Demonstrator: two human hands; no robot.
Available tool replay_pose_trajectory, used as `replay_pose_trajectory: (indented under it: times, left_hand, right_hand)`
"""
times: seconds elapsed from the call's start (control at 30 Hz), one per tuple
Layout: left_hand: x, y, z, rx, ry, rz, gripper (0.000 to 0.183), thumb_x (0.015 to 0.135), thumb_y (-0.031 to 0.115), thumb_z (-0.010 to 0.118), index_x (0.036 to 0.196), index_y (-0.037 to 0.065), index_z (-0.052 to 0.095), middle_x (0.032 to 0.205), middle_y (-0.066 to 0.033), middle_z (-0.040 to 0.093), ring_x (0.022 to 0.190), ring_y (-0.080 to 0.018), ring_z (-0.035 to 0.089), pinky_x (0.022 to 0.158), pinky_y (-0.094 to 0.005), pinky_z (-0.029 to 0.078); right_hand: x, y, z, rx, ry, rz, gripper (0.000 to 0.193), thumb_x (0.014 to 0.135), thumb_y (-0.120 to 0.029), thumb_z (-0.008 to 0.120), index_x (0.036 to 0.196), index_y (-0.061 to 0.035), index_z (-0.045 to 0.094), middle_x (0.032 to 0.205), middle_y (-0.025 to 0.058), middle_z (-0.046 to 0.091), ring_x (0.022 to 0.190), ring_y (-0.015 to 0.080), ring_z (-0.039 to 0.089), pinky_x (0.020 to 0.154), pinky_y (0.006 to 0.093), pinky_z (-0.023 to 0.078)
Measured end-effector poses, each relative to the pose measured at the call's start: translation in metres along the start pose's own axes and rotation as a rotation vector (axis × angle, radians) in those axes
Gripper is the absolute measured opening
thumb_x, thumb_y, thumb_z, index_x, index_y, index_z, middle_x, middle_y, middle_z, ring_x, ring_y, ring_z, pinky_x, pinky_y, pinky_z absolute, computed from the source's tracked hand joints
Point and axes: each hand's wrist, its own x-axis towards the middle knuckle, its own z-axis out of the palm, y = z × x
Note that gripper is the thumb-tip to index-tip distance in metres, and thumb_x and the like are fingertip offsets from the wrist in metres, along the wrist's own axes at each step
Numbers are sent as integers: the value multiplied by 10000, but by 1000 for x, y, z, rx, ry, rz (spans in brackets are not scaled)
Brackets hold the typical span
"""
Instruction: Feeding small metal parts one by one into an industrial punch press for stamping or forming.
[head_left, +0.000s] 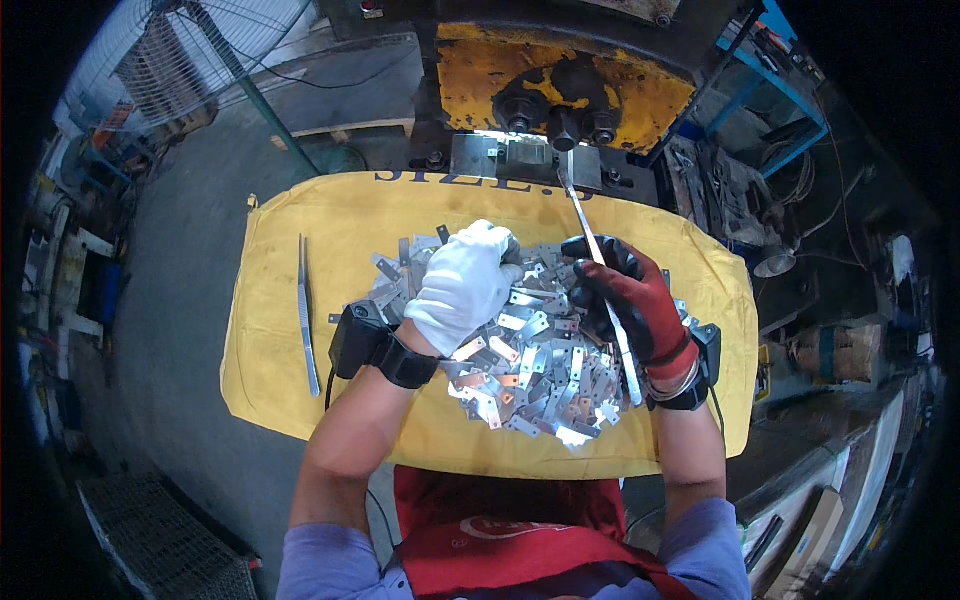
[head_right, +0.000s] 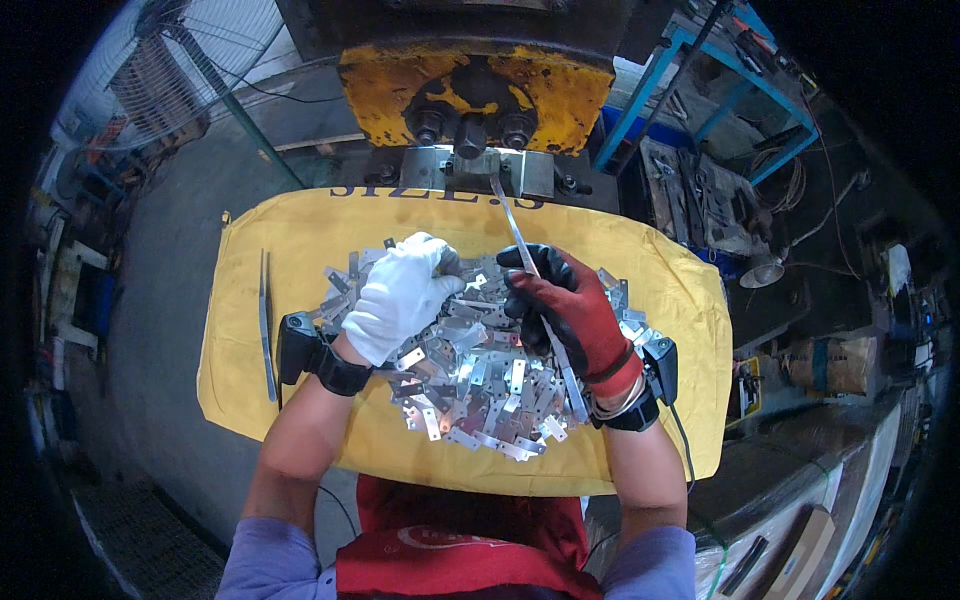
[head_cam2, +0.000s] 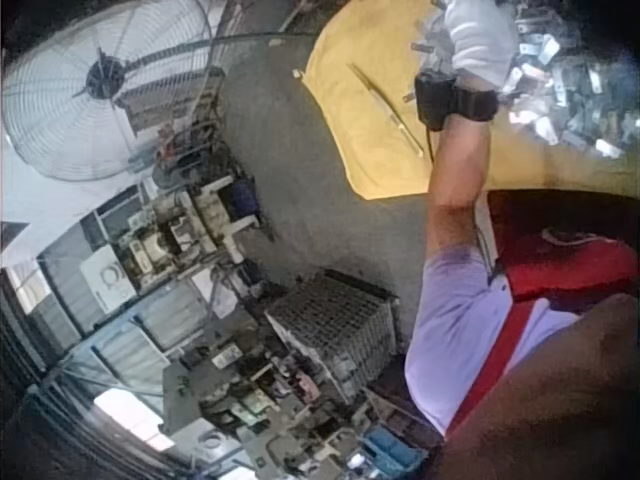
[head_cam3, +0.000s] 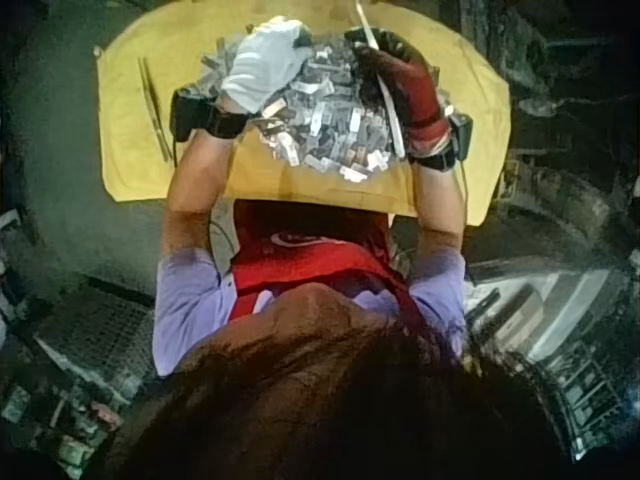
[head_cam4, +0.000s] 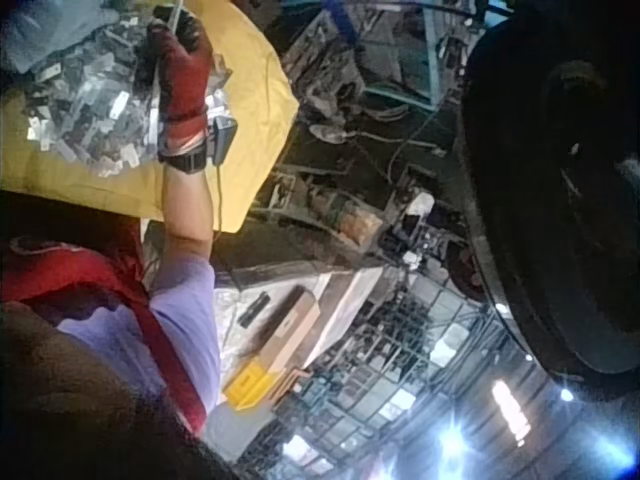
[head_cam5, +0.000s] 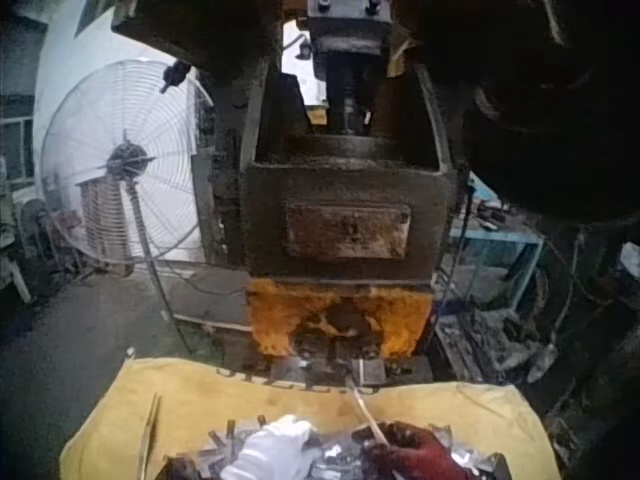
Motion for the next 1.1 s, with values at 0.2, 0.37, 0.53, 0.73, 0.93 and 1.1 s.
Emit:
replay_pose_trajectory:
  times: [0.2,0.37,0.53,0.73,0.93,1.1]
  left_hand:
    - [5,-1,-4,-435,156,-267,147,789,111,651,871,13,580,789,-113,638,668,-219,605,611,-307,473]
    - [12,-15,-17,-1317,235,-624,101,859,86,589,936,23,576,839,-70,655,639,-84,573,572,-212,482]
    - [13,-17,-19,-1234,220,-616,100,870,78,567,949,17,576,863,-76,657,656,-90,583,580,-211,491]
    - [13,-18,-15,-1235,163,-599,137,860,79,586,973,2,579,888,-62,643,712,-93,592,612,-209,485]
    - [15,-13,-18,-1131,229,-531,214,887,186,565,1010,11,579,856,-66,636,692,-93,593,583,-196,471]
    - [14,-17,-16,-1098,281,-568,294,904,280,533,1020,15,586,726,-61,630,580,-71,556,493,-198,428]
  right_hand:
    - [-2,1,3,24,-101,11,270,901,-215,526,1096,-33,564,689,13,583,518,59,526,440,193,399]
    - [-8,5,4,-29,-153,57,307,919,-225,495,1153,-31,540,729,22,594,551,72,546,470,205,422]
    - [-7,5,10,17,-278,139,324,921,-220,498,1175,-20,523,743,33,593,556,84,553,473,211,427]
    - [-6,8,14,-49,-302,109,312,918,-203,496,1160,-8,527,762,43,597,568,85,549,487,214,429]
    - [2,12,8,57,-201,64,264,900,-186,498,1070,0,579,711,48,616,485,95,547,425,204,421]
    - [45,12,-6,145,-188,10,293,904,-240,501,1073,-13,582,682,13,580,492,45,526,427,179,423]
